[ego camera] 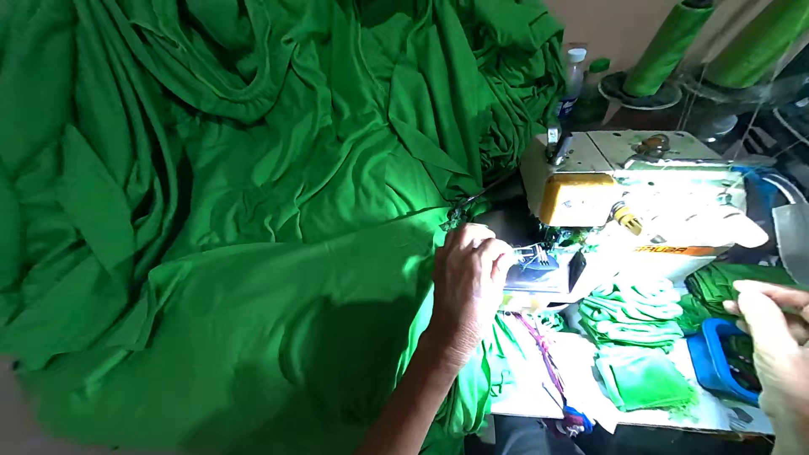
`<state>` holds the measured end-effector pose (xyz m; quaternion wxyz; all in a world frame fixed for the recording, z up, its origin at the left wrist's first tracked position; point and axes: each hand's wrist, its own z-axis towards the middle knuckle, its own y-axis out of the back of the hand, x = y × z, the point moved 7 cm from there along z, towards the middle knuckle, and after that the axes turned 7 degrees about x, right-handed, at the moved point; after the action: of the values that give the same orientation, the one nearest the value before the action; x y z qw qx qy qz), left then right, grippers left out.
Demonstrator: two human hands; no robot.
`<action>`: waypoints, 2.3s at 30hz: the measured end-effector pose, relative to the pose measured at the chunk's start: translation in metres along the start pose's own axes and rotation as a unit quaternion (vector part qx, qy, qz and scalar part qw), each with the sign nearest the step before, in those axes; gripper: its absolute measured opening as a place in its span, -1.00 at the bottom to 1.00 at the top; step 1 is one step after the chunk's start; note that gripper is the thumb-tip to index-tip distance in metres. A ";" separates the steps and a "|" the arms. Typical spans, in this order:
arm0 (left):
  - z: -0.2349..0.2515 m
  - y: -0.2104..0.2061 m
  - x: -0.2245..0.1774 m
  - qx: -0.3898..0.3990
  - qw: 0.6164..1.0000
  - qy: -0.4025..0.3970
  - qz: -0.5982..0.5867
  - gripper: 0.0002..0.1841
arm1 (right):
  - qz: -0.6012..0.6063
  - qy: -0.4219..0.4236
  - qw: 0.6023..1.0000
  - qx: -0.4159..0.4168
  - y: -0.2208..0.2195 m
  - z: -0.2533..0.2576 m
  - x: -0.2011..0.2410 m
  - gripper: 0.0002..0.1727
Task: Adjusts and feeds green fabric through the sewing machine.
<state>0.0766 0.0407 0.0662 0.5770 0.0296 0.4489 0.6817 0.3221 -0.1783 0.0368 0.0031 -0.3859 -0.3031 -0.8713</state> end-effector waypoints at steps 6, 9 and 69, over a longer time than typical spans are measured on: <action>0.015 -0.040 -0.011 0.090 0.995 0.017 0.037 -0.91 | 0.024 0.109 0.993 0.028 -0.040 -0.028 0.052 -0.70; 0.020 -0.047 -0.012 0.094 0.992 0.028 0.083 -0.91 | 0.024 0.133 0.990 0.024 -0.064 -0.032 0.064 -0.75; 0.009 -0.048 -0.003 0.060 0.995 0.050 0.068 -0.86 | -0.044 -0.122 0.987 -0.100 -0.117 0.011 0.022 0.55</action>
<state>0.1190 0.0400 0.0416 0.5032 0.0604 0.5141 0.6920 0.2864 -0.0717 -0.0040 -0.1106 -0.4739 -0.2292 -0.8430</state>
